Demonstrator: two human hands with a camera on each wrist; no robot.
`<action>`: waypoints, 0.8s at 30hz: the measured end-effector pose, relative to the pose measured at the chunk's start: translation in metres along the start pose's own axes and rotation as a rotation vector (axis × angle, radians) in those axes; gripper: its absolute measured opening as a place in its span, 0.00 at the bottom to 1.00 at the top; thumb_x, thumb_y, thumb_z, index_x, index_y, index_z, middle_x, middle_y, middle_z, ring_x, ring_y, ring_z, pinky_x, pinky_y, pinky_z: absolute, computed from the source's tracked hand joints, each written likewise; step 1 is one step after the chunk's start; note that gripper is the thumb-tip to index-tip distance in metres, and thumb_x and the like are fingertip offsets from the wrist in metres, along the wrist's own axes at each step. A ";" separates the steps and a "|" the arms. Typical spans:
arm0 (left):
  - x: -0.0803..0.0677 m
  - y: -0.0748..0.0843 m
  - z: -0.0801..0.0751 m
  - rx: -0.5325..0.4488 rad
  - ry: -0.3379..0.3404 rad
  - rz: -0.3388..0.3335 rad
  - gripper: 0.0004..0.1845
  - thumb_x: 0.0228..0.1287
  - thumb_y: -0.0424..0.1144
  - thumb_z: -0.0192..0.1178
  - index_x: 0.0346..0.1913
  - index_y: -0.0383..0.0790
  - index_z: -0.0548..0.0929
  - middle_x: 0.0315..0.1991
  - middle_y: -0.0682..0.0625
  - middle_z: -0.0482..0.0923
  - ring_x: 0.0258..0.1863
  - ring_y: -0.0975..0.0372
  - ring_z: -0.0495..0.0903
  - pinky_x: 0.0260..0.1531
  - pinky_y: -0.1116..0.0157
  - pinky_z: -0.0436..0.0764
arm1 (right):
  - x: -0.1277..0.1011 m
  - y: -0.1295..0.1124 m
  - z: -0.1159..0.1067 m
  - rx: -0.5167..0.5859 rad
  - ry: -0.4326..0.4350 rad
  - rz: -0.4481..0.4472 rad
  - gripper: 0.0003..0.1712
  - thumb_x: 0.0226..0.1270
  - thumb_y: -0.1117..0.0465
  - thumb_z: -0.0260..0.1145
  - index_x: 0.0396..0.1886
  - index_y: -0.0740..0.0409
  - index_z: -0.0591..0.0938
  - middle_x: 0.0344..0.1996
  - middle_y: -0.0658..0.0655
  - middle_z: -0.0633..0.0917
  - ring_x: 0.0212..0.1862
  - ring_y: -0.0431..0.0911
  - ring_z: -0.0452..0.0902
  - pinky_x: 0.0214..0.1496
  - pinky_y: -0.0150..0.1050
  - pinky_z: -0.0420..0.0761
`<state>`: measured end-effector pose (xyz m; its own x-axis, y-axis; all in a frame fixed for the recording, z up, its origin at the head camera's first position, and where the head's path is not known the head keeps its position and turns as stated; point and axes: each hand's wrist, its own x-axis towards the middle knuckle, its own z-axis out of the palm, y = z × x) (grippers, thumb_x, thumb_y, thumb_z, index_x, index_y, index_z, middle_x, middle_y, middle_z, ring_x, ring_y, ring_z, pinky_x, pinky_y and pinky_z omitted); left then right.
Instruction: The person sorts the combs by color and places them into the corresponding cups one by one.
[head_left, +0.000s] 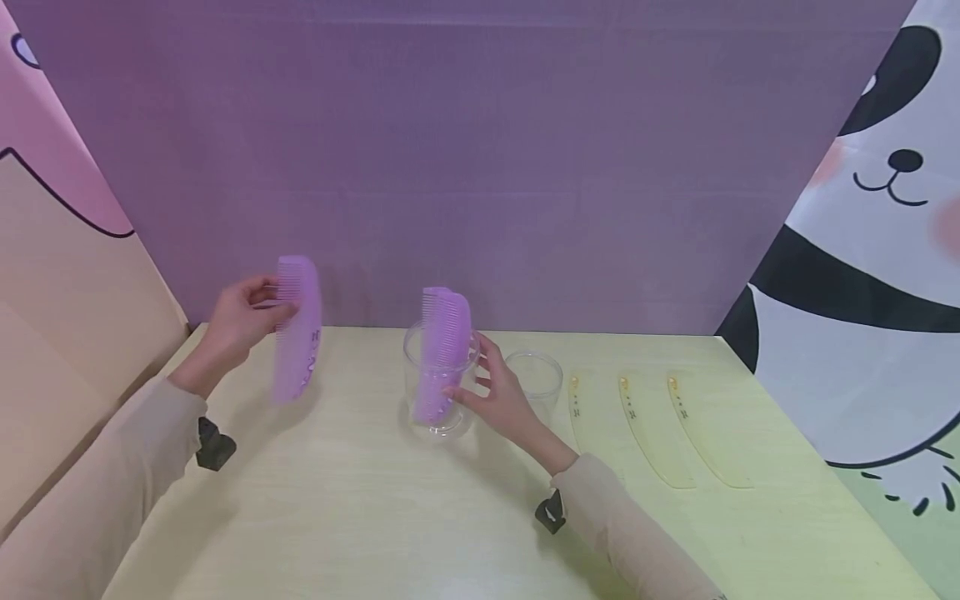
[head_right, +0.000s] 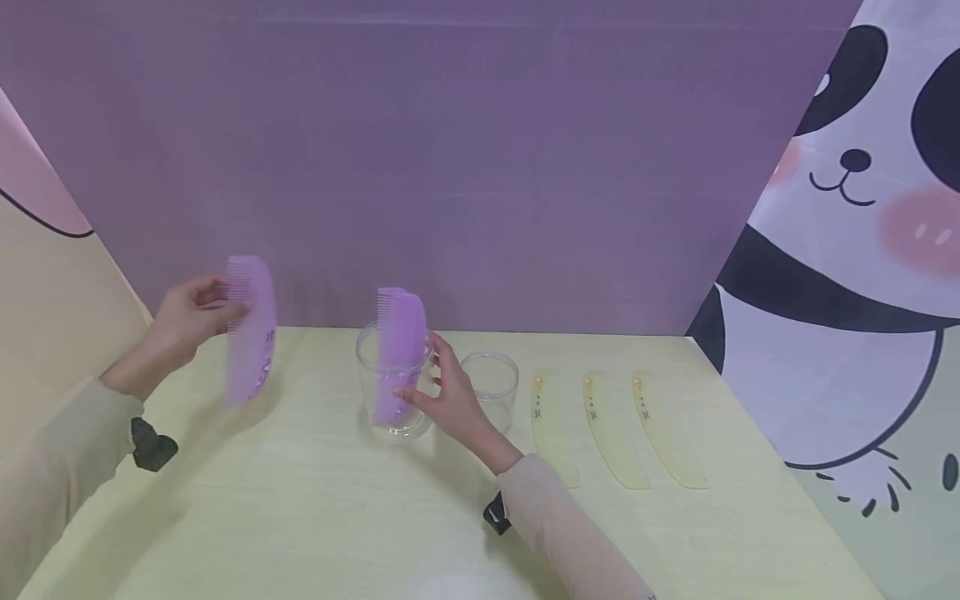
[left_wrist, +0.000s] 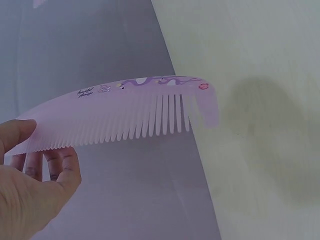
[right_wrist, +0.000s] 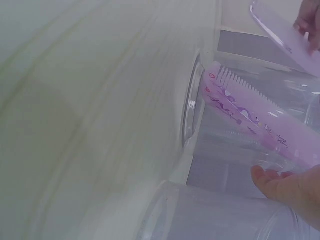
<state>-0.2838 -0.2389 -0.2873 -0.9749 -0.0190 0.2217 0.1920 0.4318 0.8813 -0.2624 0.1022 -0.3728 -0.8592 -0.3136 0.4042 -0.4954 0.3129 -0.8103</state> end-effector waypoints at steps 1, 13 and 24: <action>0.001 0.003 0.001 0.008 0.003 0.000 0.24 0.60 0.36 0.59 0.56 0.30 0.67 0.40 0.57 0.74 0.34 0.78 0.74 0.32 0.76 0.80 | -0.001 -0.005 -0.001 0.005 -0.003 0.001 0.48 0.53 0.63 0.69 0.69 0.57 0.53 0.66 0.62 0.62 0.64 0.62 0.62 0.58 0.54 0.73; 0.003 0.026 0.017 -0.040 -0.009 0.051 0.24 0.58 0.35 0.61 0.56 0.30 0.69 0.38 0.62 0.75 0.35 0.75 0.75 0.33 0.76 0.80 | -0.005 -0.031 -0.004 0.019 -0.026 0.031 0.46 0.54 0.66 0.68 0.68 0.66 0.53 0.65 0.68 0.61 0.64 0.66 0.60 0.59 0.58 0.70; 0.006 0.051 0.033 -0.036 0.003 0.093 0.19 0.58 0.35 0.61 0.52 0.34 0.73 0.45 0.45 0.78 0.38 0.66 0.76 0.37 0.78 0.77 | -0.006 -0.032 -0.004 0.015 -0.028 0.014 0.46 0.54 0.67 0.67 0.68 0.67 0.52 0.65 0.69 0.61 0.64 0.66 0.60 0.58 0.58 0.71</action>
<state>-0.2835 -0.1876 -0.2551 -0.9524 0.0164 0.3045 0.2855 0.3994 0.8712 -0.2422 0.0979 -0.3475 -0.8622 -0.3343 0.3805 -0.4808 0.3042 -0.8223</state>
